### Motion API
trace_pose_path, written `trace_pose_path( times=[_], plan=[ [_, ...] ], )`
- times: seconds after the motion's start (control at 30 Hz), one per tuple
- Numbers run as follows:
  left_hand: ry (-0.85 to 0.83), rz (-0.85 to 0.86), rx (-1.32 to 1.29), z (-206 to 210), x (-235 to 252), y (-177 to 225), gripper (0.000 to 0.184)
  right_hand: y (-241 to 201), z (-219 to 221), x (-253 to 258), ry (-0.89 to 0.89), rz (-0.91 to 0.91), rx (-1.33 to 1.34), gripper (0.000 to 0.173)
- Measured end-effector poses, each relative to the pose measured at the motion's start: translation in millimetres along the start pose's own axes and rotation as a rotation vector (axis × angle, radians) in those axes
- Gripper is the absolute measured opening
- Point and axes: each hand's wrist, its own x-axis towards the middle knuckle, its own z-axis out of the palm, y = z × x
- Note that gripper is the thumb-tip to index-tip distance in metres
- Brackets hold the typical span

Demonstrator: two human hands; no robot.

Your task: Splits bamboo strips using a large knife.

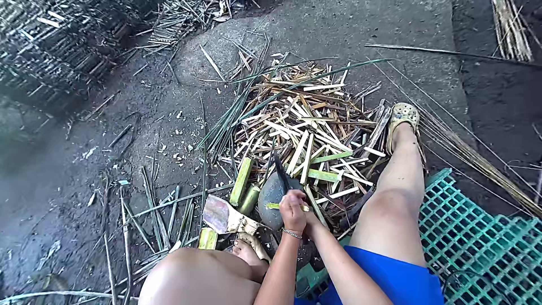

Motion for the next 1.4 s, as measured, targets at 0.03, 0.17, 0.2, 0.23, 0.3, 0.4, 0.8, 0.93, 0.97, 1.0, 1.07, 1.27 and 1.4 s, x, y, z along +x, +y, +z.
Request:
trace_pose_path(
  times=[0.03,0.17,0.2,0.23,0.3,0.4,0.8,0.93,0.97,1.0,1.07,1.27,1.4],
  plan=[
    [0.065,-0.044,-0.148,-1,12,10,0.069,18,-4,12,0.055,0.038,-0.024,0.048],
    [0.152,-0.176,-0.404,-13,47,26,0.053,20,-21,-4,0.154,0.012,-0.014,0.056],
    [0.16,-0.218,-0.405,-14,49,21,0.052,15,-25,-14,0.173,-0.038,0.002,0.055],
    [0.167,-0.256,-0.401,-13,49,14,0.051,9,-27,-22,0.185,-0.092,0.019,0.053],
    [0.151,-0.292,-0.377,-10,47,3,0.05,-3,-31,-39,0.169,-0.206,0.049,0.051],
    [0.069,-0.279,-0.33,-4,44,-3,0.05,-12,-35,-62,0.113,-0.443,-0.016,0.048],
    [0.122,-0.293,-0.333,4,44,-2,0.047,-14,-19,-58,0.118,-0.568,-0.453,0.048],
    [0.005,-0.362,-0.303,-6,44,-18,0.053,-17,-19,-57,0.108,-0.551,-0.456,0.048],
    [-0.022,-0.383,-0.282,-8,44,-20,0.054,-18,-19,-56,0.105,-0.542,-0.453,0.048],
    [-0.019,-0.4,-0.262,-7,45,-18,0.052,-20,-20,-56,0.105,-0.535,-0.447,0.047],
    [0.049,-0.399,-0.246,-2,45,-8,0.048,-26,-20,-60,0.104,-0.524,-0.432,0.046],
    [0.12,-0.402,-0.326,10,32,-12,0.047,-26,-23,-68,0.135,-0.431,-0.532,0.055],
    [0.09,-0.392,-0.292,8,49,2,0.047,-46,-25,-66,0.113,-0.349,-0.483,0.054]
  ],
)
